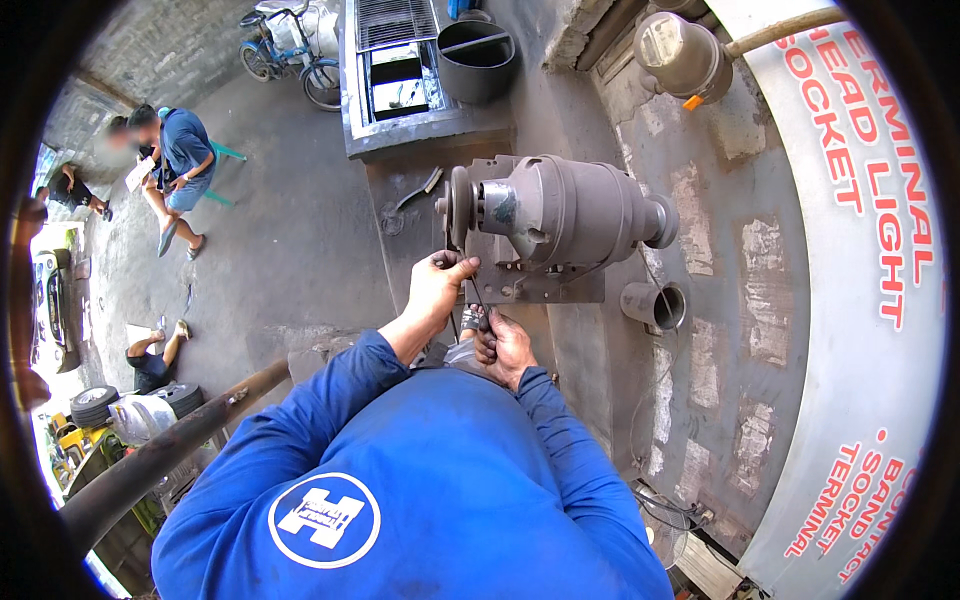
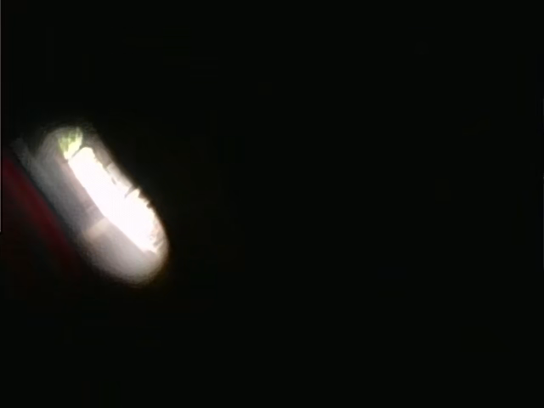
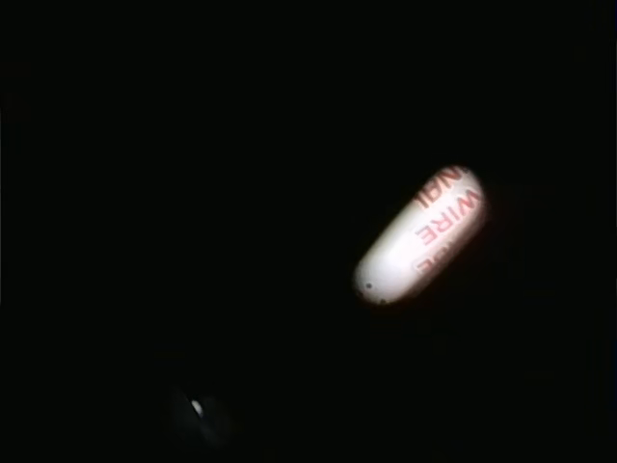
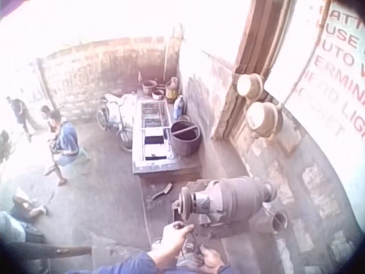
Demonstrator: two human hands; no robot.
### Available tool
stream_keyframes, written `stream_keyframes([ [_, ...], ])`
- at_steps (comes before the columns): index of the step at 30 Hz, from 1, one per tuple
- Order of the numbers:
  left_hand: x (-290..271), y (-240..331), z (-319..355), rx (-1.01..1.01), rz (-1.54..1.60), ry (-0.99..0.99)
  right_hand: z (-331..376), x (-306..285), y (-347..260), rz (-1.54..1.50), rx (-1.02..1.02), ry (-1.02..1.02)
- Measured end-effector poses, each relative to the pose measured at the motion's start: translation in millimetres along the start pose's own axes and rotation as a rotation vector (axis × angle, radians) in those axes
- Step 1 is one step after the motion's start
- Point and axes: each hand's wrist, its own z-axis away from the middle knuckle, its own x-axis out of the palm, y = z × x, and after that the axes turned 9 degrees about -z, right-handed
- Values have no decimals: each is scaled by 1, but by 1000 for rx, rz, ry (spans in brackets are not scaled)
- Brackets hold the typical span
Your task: The person assembles a cylindrical mechanical component by inserting small metal rings and washers into a housing, then attaching a circular cover plate. They move between the workbench and a grinding machine to smooth a metal rod before returning to complete the assembly.
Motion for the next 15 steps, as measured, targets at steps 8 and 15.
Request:
stream_keyframes([
  [8, -15, 14, -2, -67, 85, -24, 2, 12, -12, 47, -35, 33],
  [15, -77, 6, 14, 6, -338, -328, -25, 45, -47, -46, -129, 289],
])
